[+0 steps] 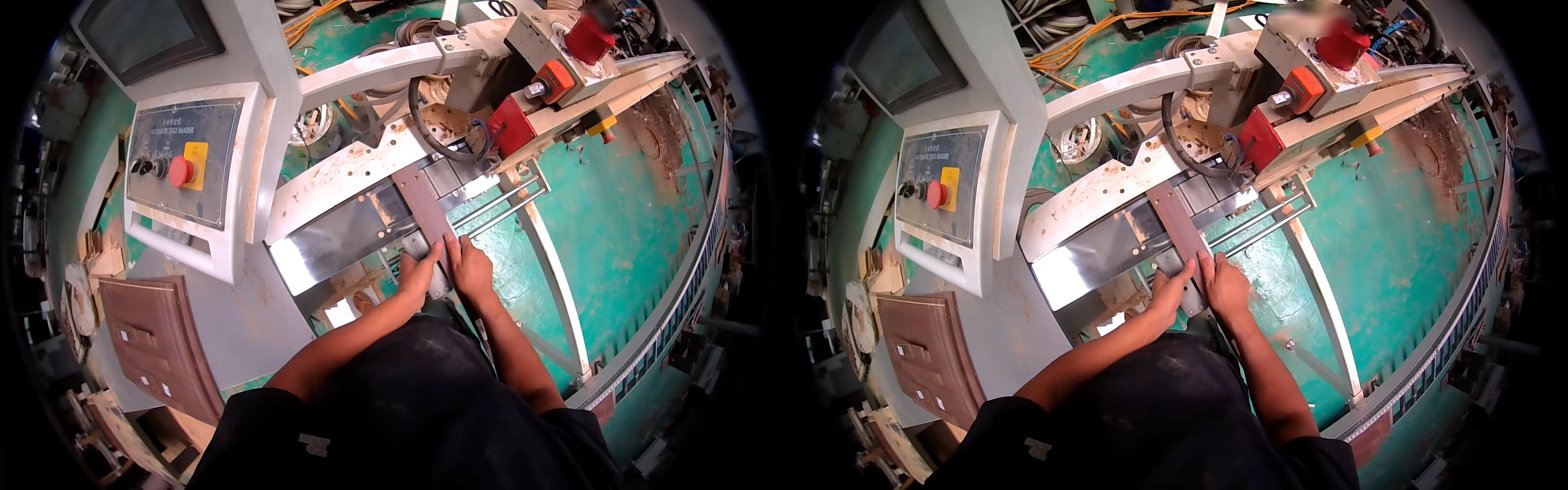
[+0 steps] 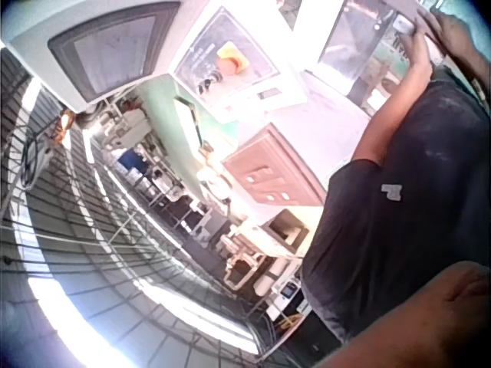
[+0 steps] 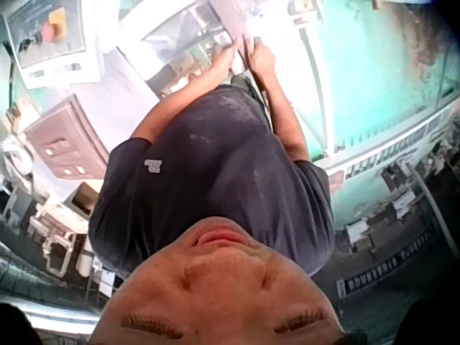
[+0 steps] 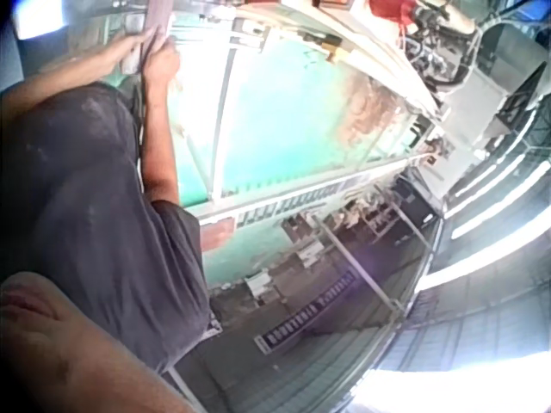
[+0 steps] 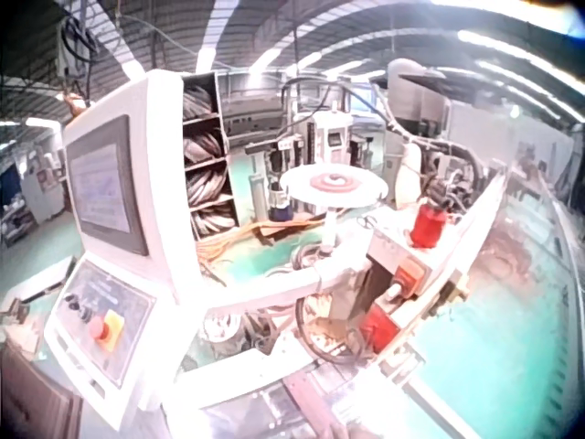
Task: The person feeds wooden boards and panels into an edge-banding machine, guiding them through the rollers and then moving the finished pieces to a cart or secondary table.
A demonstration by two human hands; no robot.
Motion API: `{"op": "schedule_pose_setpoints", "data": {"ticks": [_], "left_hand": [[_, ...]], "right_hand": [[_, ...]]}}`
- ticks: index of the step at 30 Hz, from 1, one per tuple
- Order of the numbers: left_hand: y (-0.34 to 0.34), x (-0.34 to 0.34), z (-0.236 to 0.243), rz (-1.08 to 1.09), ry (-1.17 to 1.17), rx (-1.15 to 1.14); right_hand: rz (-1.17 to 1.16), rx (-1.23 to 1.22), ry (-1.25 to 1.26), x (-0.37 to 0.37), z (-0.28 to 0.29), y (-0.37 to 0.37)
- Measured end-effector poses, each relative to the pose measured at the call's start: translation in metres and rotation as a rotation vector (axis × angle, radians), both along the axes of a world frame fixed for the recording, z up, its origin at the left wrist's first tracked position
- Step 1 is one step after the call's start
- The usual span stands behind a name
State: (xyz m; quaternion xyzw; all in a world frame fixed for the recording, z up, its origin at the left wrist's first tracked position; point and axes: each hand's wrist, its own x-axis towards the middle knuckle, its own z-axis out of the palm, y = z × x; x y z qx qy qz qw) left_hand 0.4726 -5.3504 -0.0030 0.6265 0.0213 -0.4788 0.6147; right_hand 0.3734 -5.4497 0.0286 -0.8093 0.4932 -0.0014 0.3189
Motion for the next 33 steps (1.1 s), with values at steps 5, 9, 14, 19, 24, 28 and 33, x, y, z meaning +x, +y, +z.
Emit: {"op": "schedule_pose_setpoints", "data": {"ticks": [5, 9, 14, 19, 24, 28, 33], "left_hand": [[-0.011, -0.003, 0.023, -0.002, -0.016, 0.1], [-0.043, -0.008, 0.043, -0.036, -0.007, 0.217], [-0.089, -0.033, 0.008, 0.025, 0.059, 0.07], [-0.137, -0.055, -0.003, -0.002, 0.037, -0.002], [-0.194, -0.081, -0.028, -0.041, -0.021, 0.107], [-0.23, -0.089, -0.062, -0.073, -0.093, 0.147], [-0.239, -0.089, -0.078, -0.157, -0.28, 0.341]], "right_hand": [[-0.032, 0.097, 0.001, 0.005, 0.007, -0.012], [-0.056, 0.104, 0.023, -0.001, 0.012, -0.041], [-0.051, 0.107, 0.039, -0.024, 0.002, -0.093], [-0.058, 0.07, 0.052, -0.044, 0.001, -0.138], [-0.081, 0.017, 0.011, -0.071, -0.006, -0.188], [-0.01, -0.078, 0.031, -0.077, -0.004, -0.225], [0.108, -0.515, -0.156, -0.07, 0.012, -0.237]]}}
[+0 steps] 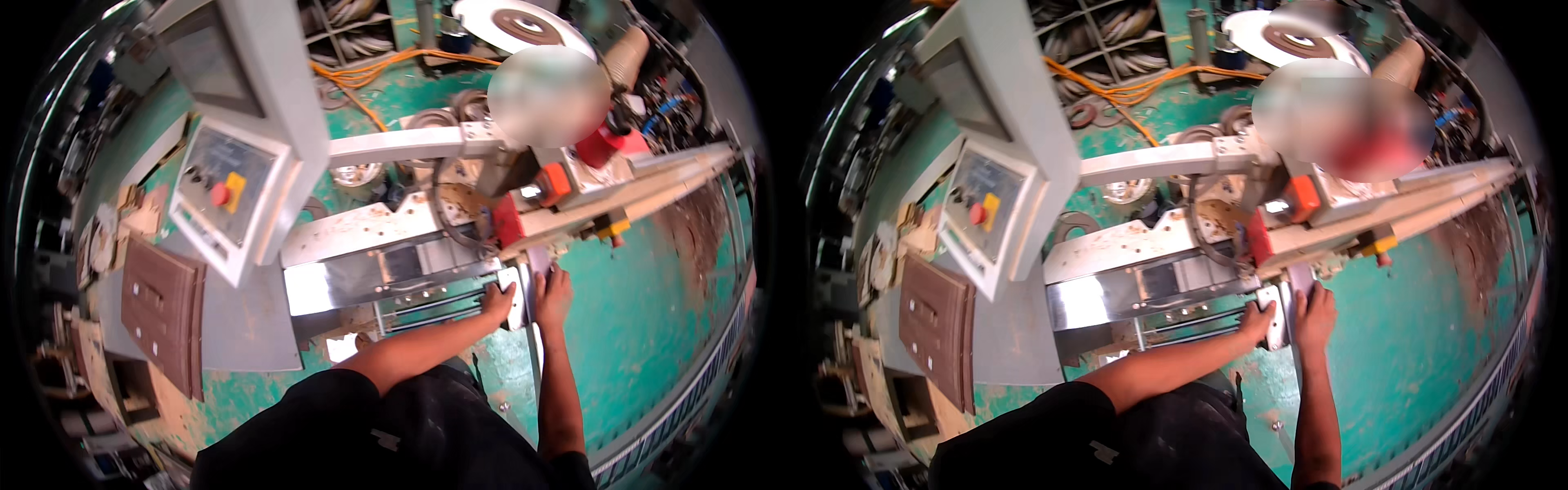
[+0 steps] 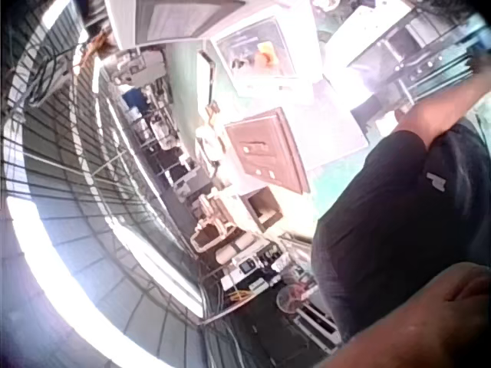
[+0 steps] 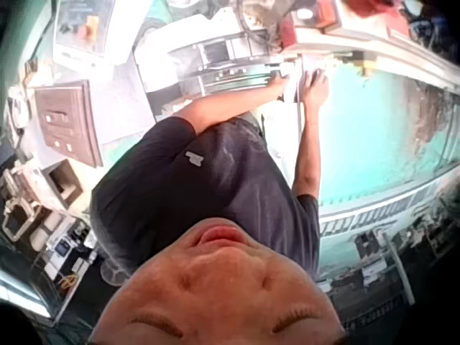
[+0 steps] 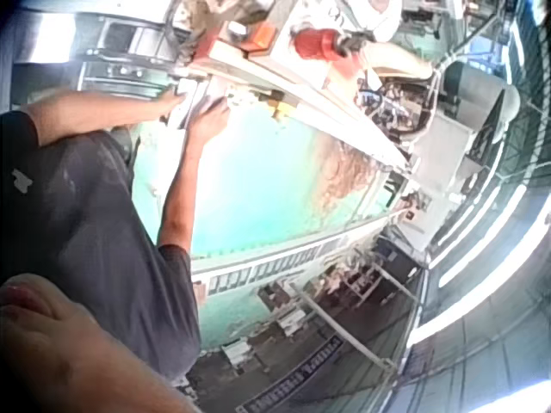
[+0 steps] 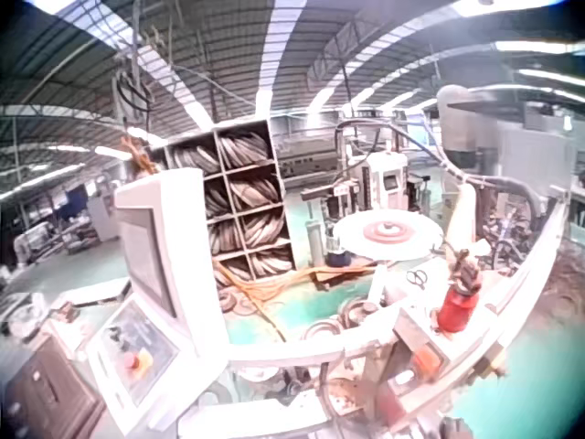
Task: The person feeds wooden boards and panels into an edge-banding machine, guiding them through the rollers and then moving the finished pieces to a cart or secondary table.
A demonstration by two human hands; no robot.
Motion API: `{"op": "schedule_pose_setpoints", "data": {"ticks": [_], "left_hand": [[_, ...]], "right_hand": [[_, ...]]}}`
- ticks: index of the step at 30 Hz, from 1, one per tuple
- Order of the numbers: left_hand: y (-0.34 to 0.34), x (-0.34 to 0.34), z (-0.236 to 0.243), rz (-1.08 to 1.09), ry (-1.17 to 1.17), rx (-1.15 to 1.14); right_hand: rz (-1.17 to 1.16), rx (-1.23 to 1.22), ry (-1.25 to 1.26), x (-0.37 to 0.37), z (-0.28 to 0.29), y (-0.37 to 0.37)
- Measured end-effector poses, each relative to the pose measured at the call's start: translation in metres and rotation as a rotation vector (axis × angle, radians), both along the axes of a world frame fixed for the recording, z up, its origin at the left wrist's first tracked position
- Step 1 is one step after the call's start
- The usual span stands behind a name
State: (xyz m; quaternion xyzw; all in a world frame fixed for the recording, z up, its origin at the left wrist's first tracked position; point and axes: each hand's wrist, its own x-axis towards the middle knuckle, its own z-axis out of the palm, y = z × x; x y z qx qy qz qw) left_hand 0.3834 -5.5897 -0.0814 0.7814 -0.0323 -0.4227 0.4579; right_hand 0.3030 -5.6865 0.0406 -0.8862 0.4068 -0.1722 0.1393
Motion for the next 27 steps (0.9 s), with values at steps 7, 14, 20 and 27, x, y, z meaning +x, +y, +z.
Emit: {"op": "schedule_pose_setpoints", "data": {"ticks": [7, 14, 20, 27], "left_hand": [[0.136, 0.038, 0.001, 0.065, -0.059, -0.112], [0.43, 0.168, 0.107, 0.555, -0.434, -0.408], [0.763, 0.333, 0.098, 1.245, -1.005, 0.464], [0.962, 0.431, 0.102, 1.489, -0.579, 1.027]], "right_hand": [[0.142, 0.127, -0.3, 0.007, -0.008, 0.126], [0.164, 0.45, -0.119, 0.033, -0.057, 0.225], [0.138, 0.427, 0.042, 0.046, -0.075, 0.221], [0.251, 0.25, 0.154, 0.046, -0.074, 0.233]]}}
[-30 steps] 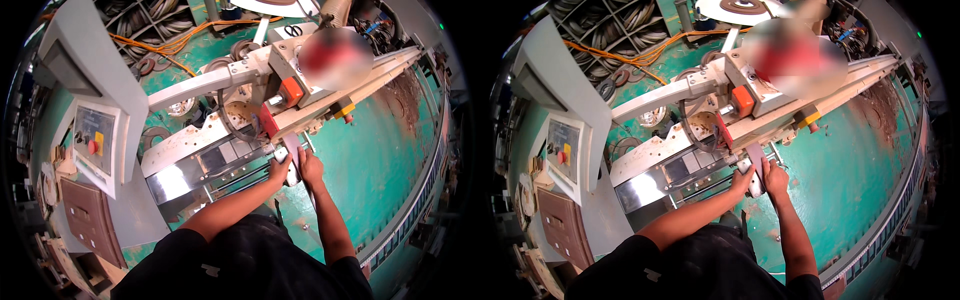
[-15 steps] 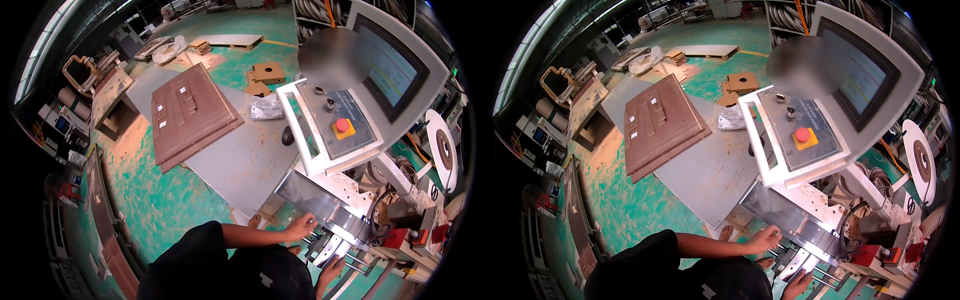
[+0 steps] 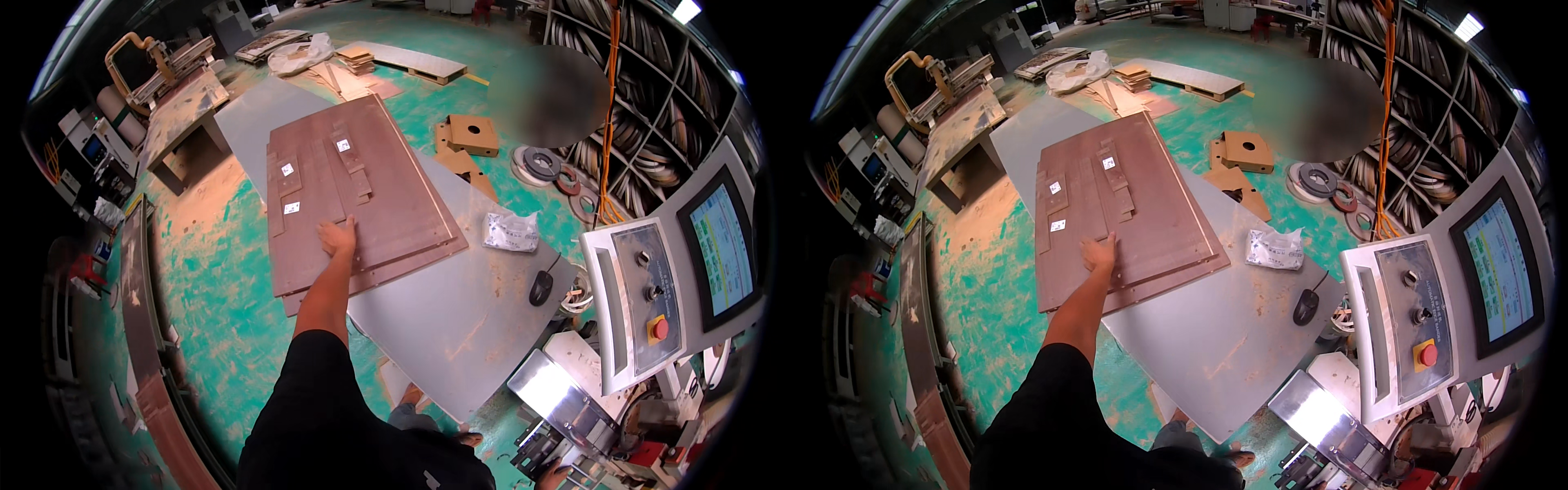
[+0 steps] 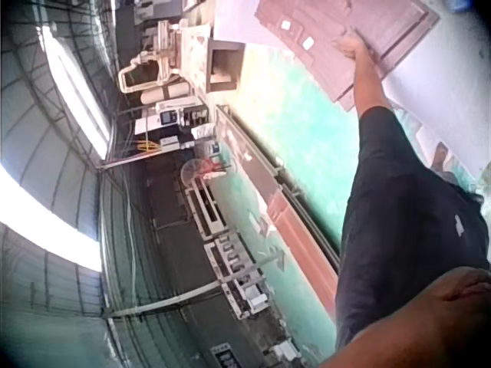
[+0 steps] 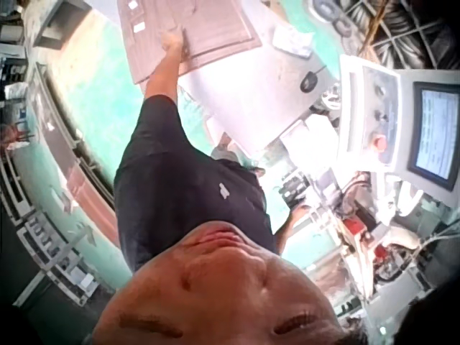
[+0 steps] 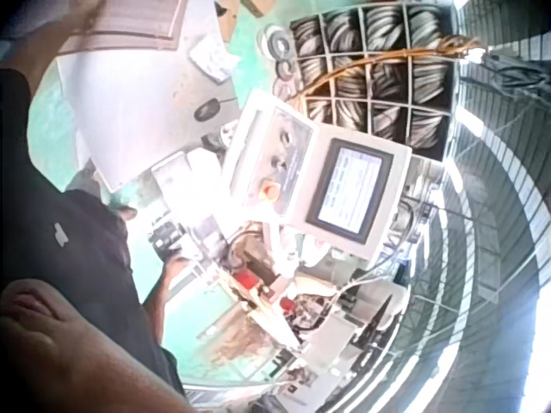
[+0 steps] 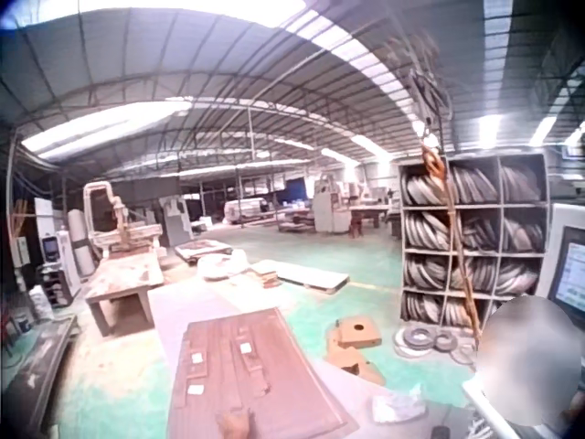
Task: The person feeds wooden boards and panels into an edge-banding machine, guiding them through the rollers and then moving the finished pieces to a cart or secondary table.
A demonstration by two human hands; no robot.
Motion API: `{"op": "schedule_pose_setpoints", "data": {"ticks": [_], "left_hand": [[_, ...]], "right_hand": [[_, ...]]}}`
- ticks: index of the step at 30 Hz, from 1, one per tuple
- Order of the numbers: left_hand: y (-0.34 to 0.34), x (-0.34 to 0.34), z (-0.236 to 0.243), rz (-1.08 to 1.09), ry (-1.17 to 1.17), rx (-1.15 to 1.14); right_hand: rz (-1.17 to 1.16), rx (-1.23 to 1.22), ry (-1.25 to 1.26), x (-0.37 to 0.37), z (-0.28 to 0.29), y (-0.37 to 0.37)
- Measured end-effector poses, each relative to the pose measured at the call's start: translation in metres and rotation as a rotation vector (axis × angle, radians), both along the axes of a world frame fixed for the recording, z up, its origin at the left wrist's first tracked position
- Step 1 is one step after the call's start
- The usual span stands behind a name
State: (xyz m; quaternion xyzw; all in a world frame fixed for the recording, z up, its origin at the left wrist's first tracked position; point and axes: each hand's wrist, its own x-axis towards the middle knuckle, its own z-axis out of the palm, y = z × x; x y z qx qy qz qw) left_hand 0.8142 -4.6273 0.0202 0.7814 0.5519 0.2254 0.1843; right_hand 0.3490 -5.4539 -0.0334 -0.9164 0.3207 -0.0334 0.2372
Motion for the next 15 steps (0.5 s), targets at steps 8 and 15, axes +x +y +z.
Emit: {"op": "schedule_pose_setpoints", "data": {"ticks": [8, 15], "left_hand": [[0.077, 0.005, -0.009, -0.116, -0.06, -0.319], [-0.003, -0.128, 0.034, -0.786, -0.68, -1.787]], "right_hand": [[-0.088, 0.096, -0.061, 0.023, 0.039, 0.034], [0.008, -0.376, -0.006, 0.045, 0.126, 0.098]]}}
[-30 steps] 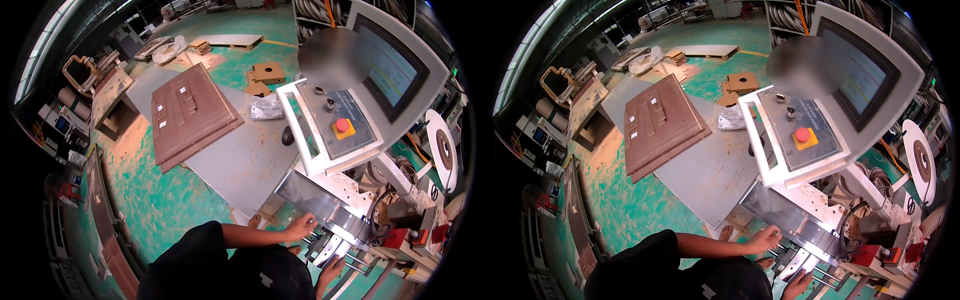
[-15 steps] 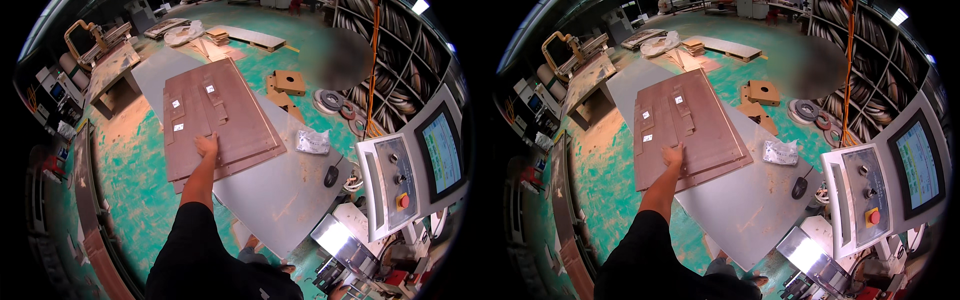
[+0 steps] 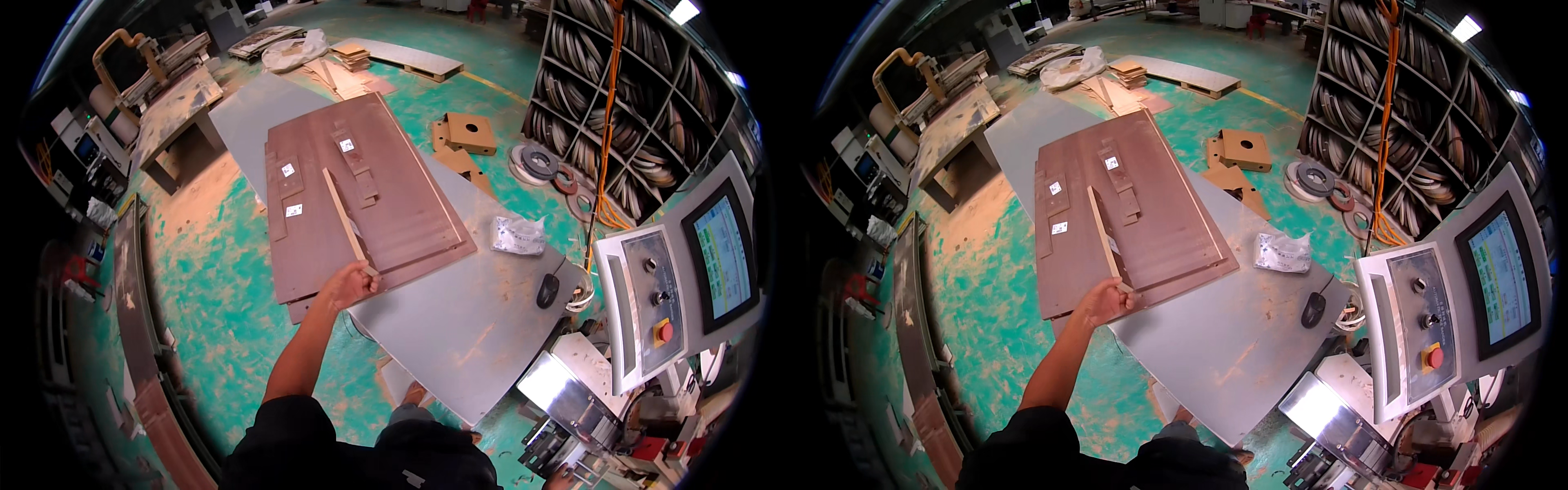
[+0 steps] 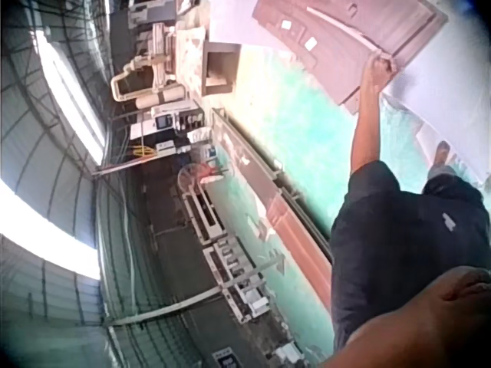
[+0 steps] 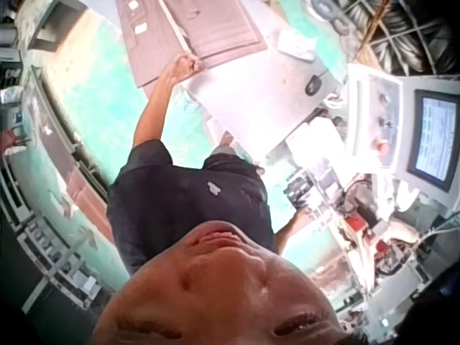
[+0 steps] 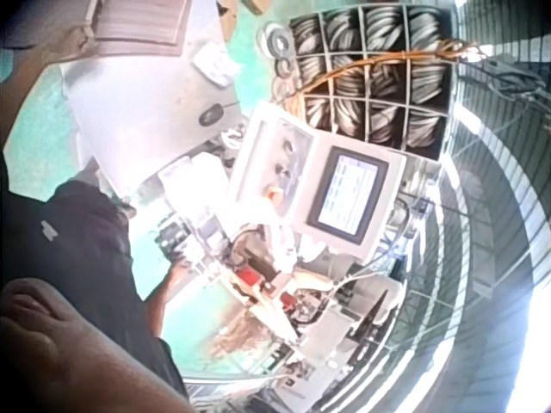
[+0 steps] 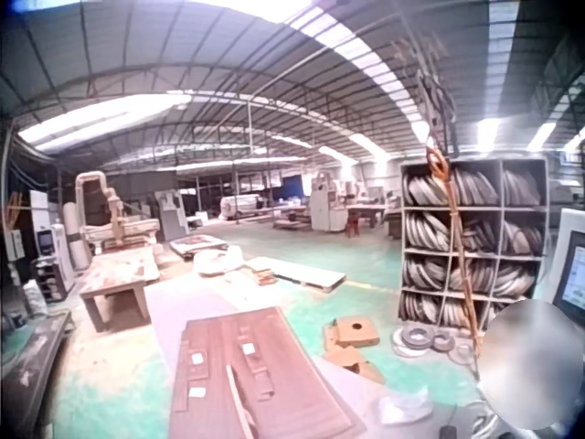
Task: The person feeds wooden boards and panels into an edge-banding machine, guiding them through the rollers and then moving the finished pieces to a cart or secondary table.
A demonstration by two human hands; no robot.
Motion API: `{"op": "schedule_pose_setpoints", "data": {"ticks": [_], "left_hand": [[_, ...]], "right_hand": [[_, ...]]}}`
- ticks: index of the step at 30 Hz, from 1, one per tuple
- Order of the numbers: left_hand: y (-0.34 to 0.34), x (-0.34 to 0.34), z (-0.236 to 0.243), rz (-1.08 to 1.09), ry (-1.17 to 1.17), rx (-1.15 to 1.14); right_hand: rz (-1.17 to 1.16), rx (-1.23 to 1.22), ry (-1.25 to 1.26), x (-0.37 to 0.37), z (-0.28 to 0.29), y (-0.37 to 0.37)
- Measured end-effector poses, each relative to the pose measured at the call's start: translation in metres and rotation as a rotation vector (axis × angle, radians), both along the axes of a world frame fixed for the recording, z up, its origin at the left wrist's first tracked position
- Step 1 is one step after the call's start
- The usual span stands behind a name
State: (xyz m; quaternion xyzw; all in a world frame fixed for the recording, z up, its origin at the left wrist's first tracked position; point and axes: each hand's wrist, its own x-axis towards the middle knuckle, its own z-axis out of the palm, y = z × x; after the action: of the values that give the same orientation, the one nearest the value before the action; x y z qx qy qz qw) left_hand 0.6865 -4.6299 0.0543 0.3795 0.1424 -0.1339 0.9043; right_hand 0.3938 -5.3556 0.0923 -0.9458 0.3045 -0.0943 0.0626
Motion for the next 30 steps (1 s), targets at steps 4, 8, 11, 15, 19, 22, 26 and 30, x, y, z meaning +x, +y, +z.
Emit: {"op": "schedule_pose_setpoints", "data": {"ticks": [4, 8, 11, 15, 19, 22, 26, 30], "left_hand": [[-0.112, -0.064, 0.036, -0.087, -0.062, 0.165], [-0.202, -0.116, 0.025, -0.114, -0.218, 0.475], [-0.247, -0.125, 0.036, -0.353, -0.426, 0.714], [-0.317, -0.122, 0.065, -0.66, -0.822, 0.943], [-0.366, -0.116, 0.075, -0.756, -1.183, 0.788], [-0.415, -0.112, 0.107, -0.94, -1.345, 0.875], [-0.483, -0.125, 0.102, -1.1, -1.768, 0.745], [-0.556, -0.114, 0.084, -1.307, -1.956, 0.843]], "right_hand": [[0.247, -0.466, -0.287, 0.013, 0.019, 0.019], [0.321, 0.048, -0.419, 0.092, 0.104, 0.103], [0.569, -0.002, -0.485, 0.096, 0.197, 0.19], [1.294, 0.075, -0.411, 0.072, 0.257, 0.229], [1.025, 0.054, 0.033, 0.1, 0.252, 0.208], [0.575, -0.048, 0.419, 0.048, 0.205, 0.114], [0.196, 0.407, 0.733, -0.045, 0.159, 0.038], [0.01, 0.92, 0.438, -0.117, 0.097, -0.003]]}}
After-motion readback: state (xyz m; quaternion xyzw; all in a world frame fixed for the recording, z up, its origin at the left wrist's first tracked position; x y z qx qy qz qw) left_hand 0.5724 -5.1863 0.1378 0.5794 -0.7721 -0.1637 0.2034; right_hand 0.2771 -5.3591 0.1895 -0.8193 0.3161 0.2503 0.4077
